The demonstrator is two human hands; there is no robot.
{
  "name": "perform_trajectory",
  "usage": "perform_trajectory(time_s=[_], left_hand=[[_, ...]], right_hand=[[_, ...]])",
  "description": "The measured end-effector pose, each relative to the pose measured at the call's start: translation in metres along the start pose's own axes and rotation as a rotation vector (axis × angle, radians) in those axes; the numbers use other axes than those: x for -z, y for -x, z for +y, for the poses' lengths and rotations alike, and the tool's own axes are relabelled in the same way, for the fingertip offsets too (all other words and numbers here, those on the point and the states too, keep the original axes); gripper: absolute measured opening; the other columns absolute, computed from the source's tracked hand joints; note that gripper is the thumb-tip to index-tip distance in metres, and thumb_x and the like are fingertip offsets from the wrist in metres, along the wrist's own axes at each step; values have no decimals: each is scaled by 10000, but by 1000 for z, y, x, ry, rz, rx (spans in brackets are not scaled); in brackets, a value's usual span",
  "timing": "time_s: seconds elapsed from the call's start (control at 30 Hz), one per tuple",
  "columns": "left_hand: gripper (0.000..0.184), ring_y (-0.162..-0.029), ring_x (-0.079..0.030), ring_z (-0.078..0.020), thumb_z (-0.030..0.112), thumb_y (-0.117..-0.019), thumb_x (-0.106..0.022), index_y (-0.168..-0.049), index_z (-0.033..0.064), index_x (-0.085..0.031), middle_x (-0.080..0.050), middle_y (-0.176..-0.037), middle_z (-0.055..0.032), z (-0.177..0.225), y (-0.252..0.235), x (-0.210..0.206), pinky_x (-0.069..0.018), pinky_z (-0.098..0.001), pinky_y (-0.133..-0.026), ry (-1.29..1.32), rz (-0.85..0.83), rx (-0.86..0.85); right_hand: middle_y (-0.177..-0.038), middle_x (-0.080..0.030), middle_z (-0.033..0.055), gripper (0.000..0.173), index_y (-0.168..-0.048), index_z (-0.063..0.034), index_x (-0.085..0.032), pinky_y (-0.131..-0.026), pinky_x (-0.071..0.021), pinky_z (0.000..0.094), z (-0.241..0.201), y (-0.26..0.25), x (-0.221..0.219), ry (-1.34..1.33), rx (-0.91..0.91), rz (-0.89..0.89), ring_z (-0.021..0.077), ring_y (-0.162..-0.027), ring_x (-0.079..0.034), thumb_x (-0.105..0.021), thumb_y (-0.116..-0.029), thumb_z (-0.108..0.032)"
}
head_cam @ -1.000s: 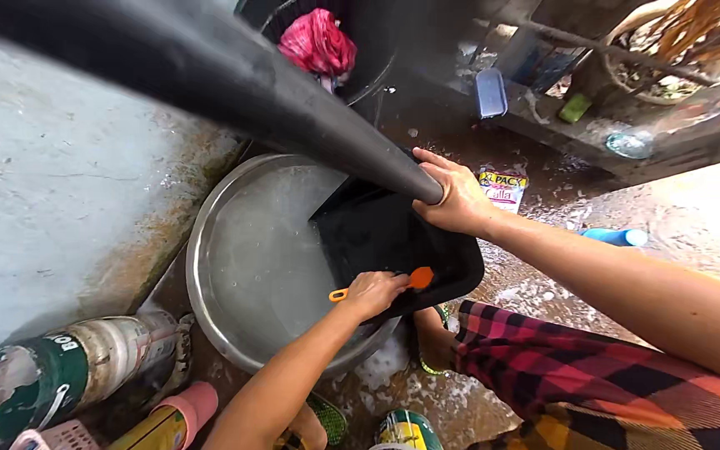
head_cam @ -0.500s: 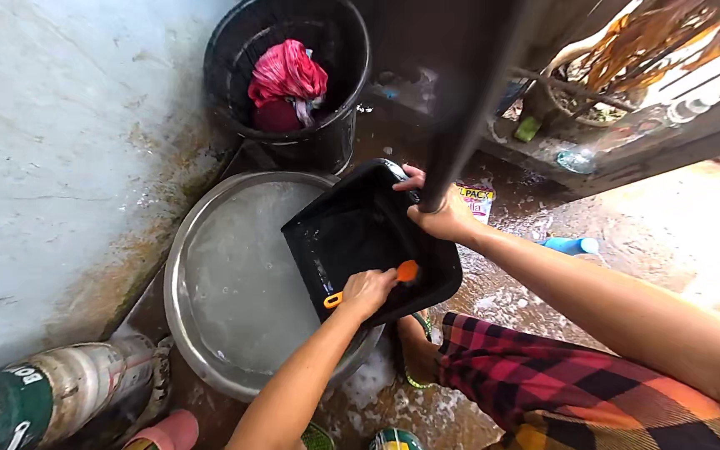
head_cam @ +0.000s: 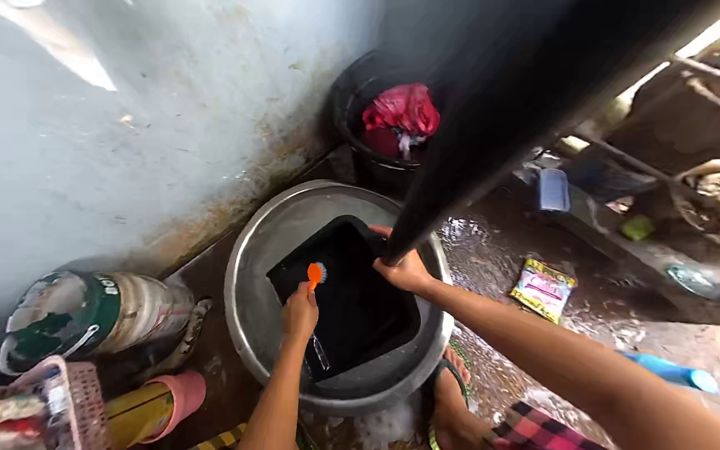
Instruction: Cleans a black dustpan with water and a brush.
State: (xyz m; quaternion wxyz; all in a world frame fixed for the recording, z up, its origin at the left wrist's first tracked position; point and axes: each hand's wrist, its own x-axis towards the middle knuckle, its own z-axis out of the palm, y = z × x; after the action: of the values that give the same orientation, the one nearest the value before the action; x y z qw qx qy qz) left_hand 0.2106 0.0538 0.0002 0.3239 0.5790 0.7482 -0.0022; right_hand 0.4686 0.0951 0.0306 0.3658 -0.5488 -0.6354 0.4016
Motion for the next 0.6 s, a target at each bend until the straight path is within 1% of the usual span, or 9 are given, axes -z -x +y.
perform_trajectory(time_s=[0.07, 0.13, 0.23, 0.33, 0.43, 0.5, 0.53, 0.57, 0.6], left_hand=[[410, -1185, -645, -409, 256, -1091, -441, -1473, 136, -531, -659, -1298, -216, -17, -12, -7, -503, -611, -981, -10, 2, 55], [414, -1177, -651, -399, 283, -1092, -448, -1483, 170, -524, -659, -1303, -201, -28, -22, -14, -511, -609, -964, -35, -8, 95], [419, -1173, -651, -400, 307, -1091, -444, -1484, 194, -534, -665, -1296, -201, -29, -31, -17, -510, -601, -957, -131, -44, 111], [414, -1147, -659, -409, 305, -1094, -428, -1482, 205, -533, -662, -1284, -210, -25, -45, -19, -518, -593, -937, -215, -82, 79], [410, -1148, -657, -412, 281, -1091, -435, -1479, 191, -534, -668, -1267, -218, -17, -60, -38, -512, -592, -941, -230, -133, 35], [425, -1148, -661, -409, 262, -1093, -424, -1498, 160, -501, -678, -1250, -218, -10, -68, -53, -517, -586, -943, -201, -131, 62], [436, -1144, -664, -409, 261, -1098, -412, -1513, 146, -475, -677, -1251, -218, -7, -71, -58, -520, -582, -942, -180, -116, 84], [450, -1146, -663, -411, 266, -1104, -401, -1534, 142, -446, -671, -1266, -218, -6, -74, -61, -520, -581, -946, -166, -110, 103], [457, -1144, -663, -415, 264, -1107, -396, -1546, 141, -429, -662, -1285, -221, -6, -75, -64, -519, -586, -948, -158, -109, 113]], right_hand=[[-1327, -650, 182, 665, -1446, -3, -512, -1053, -494, 481, 22, -30, -35, -65, -116, 12, 267, -1225, -627, -708, -825, -138], [-1370, -635, 176, 668, -1487, 12, -459, -1080, -483, 412, 46, -48, -56, -191, -256, 43, 224, -1258, -614, -686, -865, -82], [-1428, -588, 193, 618, -1494, 41, -442, -1089, -476, 351, 80, -37, -73, -319, -374, 111, 196, -1290, -589, -630, -907, -10], [-1491, -537, 180, 582, -1491, 38, -454, -1126, -443, 325, 96, -14, -87, -385, -375, 129, 174, -1349, -541, -573, -922, 14], [-1393, -605, 196, 503, -1429, 69, -509, -1073, -485, 322, 104, 7, -112, -486, -437, 179, 169, -1256, -600, -593, -937, 15], [-1210, -690, 173, 342, -1279, 64, -625, -993, -526, 339, 93, 15, -127, -485, -586, 219, 163, -1113, -653, -645, -952, -35], [-1166, -694, 175, 281, -1228, 55, -646, -980, -521, 359, 83, 17, -130, -455, -695, 203, 178, -1086, -653, -642, -988, -90], [-1235, -672, 198, 309, -1260, 54, -632, -1031, -483, 394, 76, 19, -131, -419, -785, 123, 215, -1159, -630, -562, -1049, -160], [-1389, -587, 233, 388, -1365, 69, -558, -1125, -405, 412, 75, 24, -132, -415, -833, 2, 253, -1304, -551, -426, -1102, -184]])
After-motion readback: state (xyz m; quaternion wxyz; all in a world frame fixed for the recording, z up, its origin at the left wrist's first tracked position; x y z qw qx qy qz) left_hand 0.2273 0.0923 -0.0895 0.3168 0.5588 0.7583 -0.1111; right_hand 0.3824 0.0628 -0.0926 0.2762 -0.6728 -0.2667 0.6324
